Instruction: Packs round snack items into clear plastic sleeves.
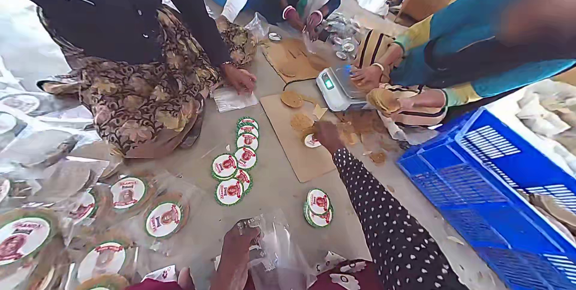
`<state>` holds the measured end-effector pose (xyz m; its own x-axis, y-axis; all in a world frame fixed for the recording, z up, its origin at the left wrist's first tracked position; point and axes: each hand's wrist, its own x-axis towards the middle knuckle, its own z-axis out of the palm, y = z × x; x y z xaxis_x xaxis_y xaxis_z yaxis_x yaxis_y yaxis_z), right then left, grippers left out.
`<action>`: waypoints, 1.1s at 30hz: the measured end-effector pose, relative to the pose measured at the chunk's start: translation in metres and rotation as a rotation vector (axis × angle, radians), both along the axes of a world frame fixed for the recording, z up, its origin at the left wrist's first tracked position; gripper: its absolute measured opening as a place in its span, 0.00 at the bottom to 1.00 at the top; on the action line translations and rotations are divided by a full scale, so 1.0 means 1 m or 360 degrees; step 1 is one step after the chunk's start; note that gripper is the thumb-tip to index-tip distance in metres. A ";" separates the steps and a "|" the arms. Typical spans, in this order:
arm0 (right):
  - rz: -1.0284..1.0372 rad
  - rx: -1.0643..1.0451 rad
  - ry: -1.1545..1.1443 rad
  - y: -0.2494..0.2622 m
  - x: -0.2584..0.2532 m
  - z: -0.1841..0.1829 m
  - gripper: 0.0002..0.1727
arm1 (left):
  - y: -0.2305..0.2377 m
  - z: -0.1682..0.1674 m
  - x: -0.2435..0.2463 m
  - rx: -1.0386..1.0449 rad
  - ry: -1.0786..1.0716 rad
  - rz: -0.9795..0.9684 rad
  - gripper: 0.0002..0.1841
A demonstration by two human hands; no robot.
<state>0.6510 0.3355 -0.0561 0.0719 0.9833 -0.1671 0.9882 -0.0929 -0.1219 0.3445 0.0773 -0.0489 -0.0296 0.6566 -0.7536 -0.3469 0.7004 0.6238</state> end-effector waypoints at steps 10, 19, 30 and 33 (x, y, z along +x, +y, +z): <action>0.0538 -0.0366 -0.0520 0.104 -0.016 -0.029 0.42 | 0.007 -0.020 0.007 0.0052 0.0147 -0.0107 0.11; 0.0315 0.0001 -0.0363 0.045 0.022 0.010 0.16 | 0.009 -0.021 0.004 0.0074 0.0132 -0.0151 0.10; -0.0292 0.0050 0.0130 -0.171 0.009 0.024 0.15 | 0.009 0.001 -0.001 -0.0005 -0.0359 0.0138 0.03; -0.0356 0.0098 0.0250 -0.195 0.018 -0.002 0.13 | 0.000 0.012 -0.001 -0.0057 -0.0513 0.0196 0.03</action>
